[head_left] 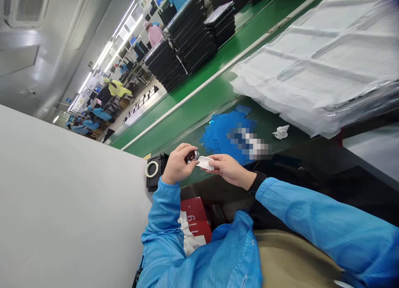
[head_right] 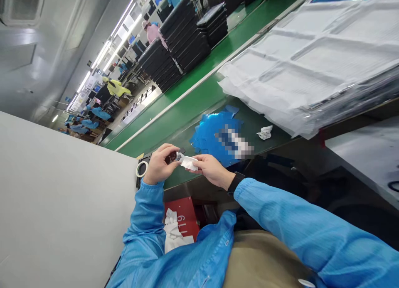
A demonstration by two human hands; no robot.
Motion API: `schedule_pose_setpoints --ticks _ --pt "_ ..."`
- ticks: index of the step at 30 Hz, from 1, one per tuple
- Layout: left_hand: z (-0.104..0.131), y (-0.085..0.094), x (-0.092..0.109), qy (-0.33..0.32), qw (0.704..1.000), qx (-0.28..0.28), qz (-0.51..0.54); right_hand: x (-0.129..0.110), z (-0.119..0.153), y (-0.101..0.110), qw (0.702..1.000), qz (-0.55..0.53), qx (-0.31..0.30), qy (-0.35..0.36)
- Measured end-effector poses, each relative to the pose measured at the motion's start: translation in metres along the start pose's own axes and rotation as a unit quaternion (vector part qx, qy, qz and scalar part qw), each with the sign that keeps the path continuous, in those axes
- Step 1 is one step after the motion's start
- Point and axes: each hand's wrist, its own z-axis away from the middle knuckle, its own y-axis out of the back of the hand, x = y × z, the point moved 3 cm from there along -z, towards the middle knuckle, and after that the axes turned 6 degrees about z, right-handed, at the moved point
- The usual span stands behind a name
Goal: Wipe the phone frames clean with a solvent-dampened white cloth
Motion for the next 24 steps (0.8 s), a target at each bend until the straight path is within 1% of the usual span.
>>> schedule_pose_setpoints --ticks 2,6,9,11,13,15,17,20,24 --pt "-0.002 -0.009 0.001 -0.003 1.000 -0.017 0.013 0.000 0.003 0.003 1.000 -0.003 0.007 -0.001" --pt "-0.003 -0.017 0.001 -0.010 1.000 -0.012 0.022 0.000 0.007 0.011 1.000 -0.001 0.016 -0.004" --pt "-0.002 -0.015 0.001 -0.015 0.999 -0.016 0.028 0.000 0.009 0.015 1.000 -0.001 0.013 -0.001" --pt "0.000 -0.007 -0.003 -0.003 0.999 0.005 0.032 0.000 0.012 0.019 1.000 -0.005 0.023 -0.003" --pt "0.002 0.004 -0.014 0.020 0.998 0.047 0.023 -0.002 0.016 0.024 0.999 -0.011 0.034 -0.001" --pt "0.005 0.014 -0.030 0.046 0.995 0.084 -0.005 -0.004 0.021 0.029 0.999 0.000 0.043 0.005" --pt "0.007 0.019 -0.048 0.069 0.992 0.103 -0.037 -0.006 0.026 0.036 0.998 0.034 0.059 0.014" --pt "0.008 0.014 -0.072 0.096 0.988 0.099 -0.069 -0.006 0.034 0.046 0.992 0.099 0.071 0.035" --pt "0.006 -0.003 -0.092 0.114 0.987 0.060 -0.094 0.003 0.046 0.059 0.986 0.145 0.067 0.050"
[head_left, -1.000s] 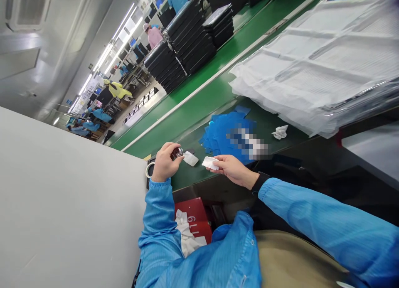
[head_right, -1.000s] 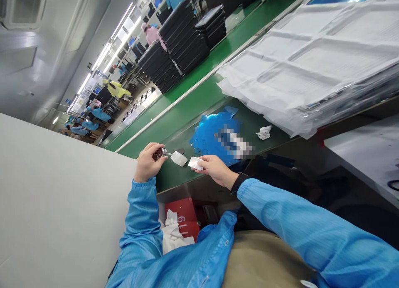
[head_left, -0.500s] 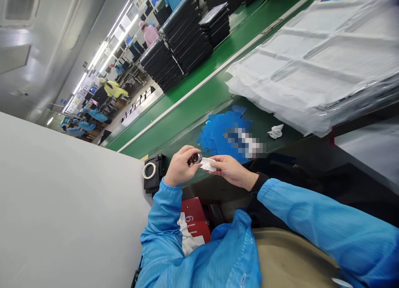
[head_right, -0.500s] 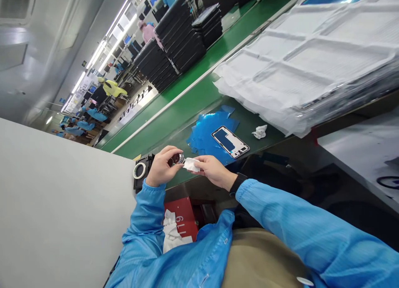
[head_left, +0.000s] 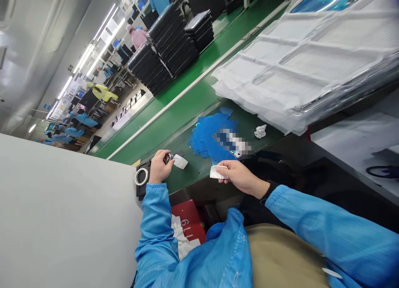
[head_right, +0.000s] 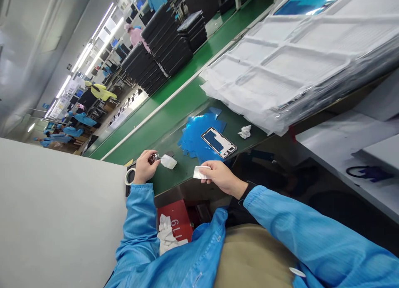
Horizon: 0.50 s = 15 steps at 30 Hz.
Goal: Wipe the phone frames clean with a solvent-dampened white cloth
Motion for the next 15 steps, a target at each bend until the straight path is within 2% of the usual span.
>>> schedule_pose_setpoints --ticks 3,6,8,12,15 --pt "-0.002 -0.012 -0.003 -0.004 1.000 -0.019 -0.011 0.014 0.009 0.010 0.999 0.016 0.018 -0.022" --pt "-0.004 -0.015 -0.002 -0.012 1.000 -0.020 -0.010 0.029 0.017 0.020 0.998 0.027 0.040 -0.051" --pt "-0.004 -0.009 0.001 -0.015 1.000 -0.005 -0.005 0.038 0.021 0.028 0.996 0.029 0.050 -0.062" --pt "0.001 0.014 0.005 -0.025 0.999 0.030 -0.004 0.051 0.031 0.043 0.995 0.026 0.063 -0.068" --pt "0.007 0.026 0.008 -0.026 0.999 0.018 -0.019 0.058 0.039 0.054 0.995 0.020 0.075 -0.069"
